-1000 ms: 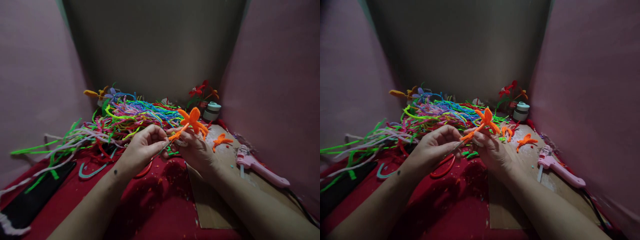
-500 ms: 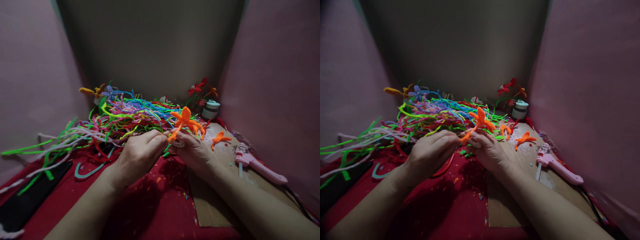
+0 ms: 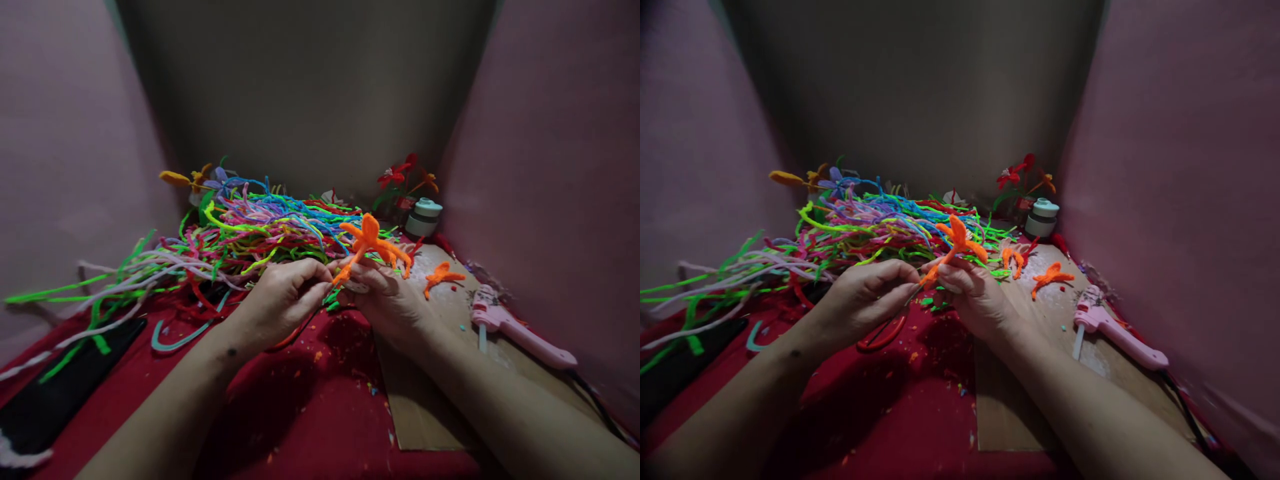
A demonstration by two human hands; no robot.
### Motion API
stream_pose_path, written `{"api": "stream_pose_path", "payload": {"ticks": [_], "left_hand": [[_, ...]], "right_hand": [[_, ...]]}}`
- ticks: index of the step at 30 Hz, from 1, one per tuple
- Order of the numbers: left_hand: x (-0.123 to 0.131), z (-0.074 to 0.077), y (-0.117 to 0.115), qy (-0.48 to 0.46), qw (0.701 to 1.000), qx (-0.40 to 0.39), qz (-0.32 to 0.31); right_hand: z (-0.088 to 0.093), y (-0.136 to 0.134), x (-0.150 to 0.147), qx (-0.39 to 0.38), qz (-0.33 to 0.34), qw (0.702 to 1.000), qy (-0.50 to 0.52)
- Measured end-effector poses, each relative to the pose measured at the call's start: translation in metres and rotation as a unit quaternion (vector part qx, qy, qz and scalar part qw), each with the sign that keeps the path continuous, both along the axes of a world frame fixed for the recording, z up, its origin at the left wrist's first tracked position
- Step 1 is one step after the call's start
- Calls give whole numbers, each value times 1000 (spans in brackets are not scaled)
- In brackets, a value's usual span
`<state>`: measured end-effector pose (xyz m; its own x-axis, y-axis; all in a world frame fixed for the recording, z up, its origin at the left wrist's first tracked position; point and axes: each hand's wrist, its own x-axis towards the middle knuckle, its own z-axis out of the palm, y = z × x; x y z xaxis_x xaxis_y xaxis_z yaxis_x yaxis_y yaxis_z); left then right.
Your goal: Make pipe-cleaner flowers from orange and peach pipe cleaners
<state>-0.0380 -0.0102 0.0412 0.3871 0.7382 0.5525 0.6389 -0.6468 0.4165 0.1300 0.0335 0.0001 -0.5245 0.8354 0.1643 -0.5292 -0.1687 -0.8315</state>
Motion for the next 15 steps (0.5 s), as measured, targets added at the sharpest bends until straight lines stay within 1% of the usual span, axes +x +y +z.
{"api": "stream_pose_path", "payload": {"ticks": [3,8,15], "left_hand": [[-1,0,0,-4,999,-34,12],[0,0,1,-3,999,-36,26],[3,-1,0,-55,992,-99,53]], "right_hand": [[1,-1,0,1,-22,999,-25],[4,-4,-1,-1,-44,999,-26],[2,-3,-3,1,-79,996,-28]]}}
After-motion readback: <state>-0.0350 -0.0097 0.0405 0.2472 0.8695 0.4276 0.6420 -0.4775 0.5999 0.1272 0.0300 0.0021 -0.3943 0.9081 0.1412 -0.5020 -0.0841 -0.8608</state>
